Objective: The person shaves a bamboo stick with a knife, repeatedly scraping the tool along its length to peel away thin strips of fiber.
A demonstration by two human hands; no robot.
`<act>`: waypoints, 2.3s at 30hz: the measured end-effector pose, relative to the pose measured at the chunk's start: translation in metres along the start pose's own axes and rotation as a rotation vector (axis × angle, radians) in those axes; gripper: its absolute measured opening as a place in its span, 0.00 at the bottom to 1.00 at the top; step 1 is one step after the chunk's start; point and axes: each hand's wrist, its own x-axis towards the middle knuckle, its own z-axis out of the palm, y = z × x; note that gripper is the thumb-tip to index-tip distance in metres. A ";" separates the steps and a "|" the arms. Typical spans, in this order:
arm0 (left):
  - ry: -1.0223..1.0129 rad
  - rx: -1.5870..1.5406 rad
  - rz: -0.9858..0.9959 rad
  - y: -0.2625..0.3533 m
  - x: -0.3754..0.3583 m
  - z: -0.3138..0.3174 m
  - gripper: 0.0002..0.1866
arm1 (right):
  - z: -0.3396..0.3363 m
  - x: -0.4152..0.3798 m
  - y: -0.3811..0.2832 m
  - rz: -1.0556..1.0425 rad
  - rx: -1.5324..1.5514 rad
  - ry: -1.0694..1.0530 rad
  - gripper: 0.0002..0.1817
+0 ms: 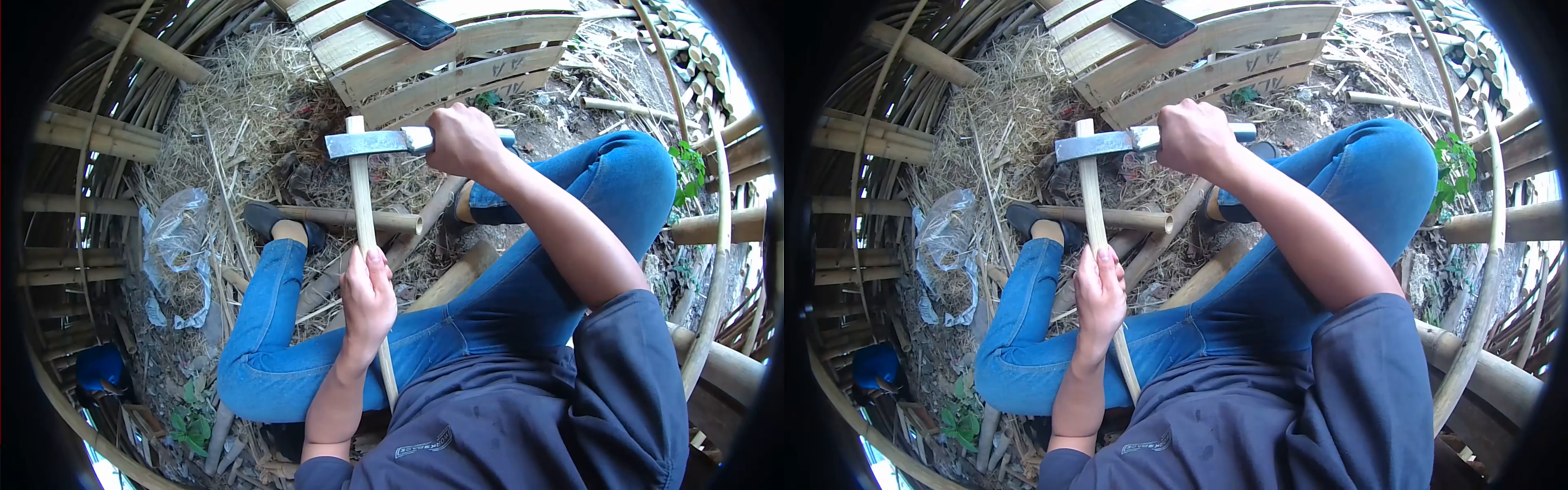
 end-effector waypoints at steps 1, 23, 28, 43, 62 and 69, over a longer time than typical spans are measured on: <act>0.002 -0.008 0.003 0.001 0.000 0.000 0.17 | -0.001 0.002 0.001 0.019 0.021 0.008 0.11; 0.097 0.155 0.045 0.001 0.011 -0.002 0.15 | 0.022 -0.035 -0.046 -0.256 0.009 -0.192 0.09; 0.103 0.197 0.095 -0.002 0.010 0.000 0.15 | 0.018 -0.030 -0.039 -0.236 -0.007 -0.173 0.07; 0.053 0.089 0.049 0.009 0.004 -0.004 0.16 | -0.007 0.001 0.002 0.004 0.045 0.028 0.09; 0.135 0.130 0.059 0.005 0.008 0.003 0.15 | 0.016 -0.036 -0.044 -0.258 0.017 -0.166 0.07; 0.099 0.092 0.048 -0.001 0.006 0.003 0.18 | 0.003 -0.012 -0.020 -0.101 0.003 -0.029 0.06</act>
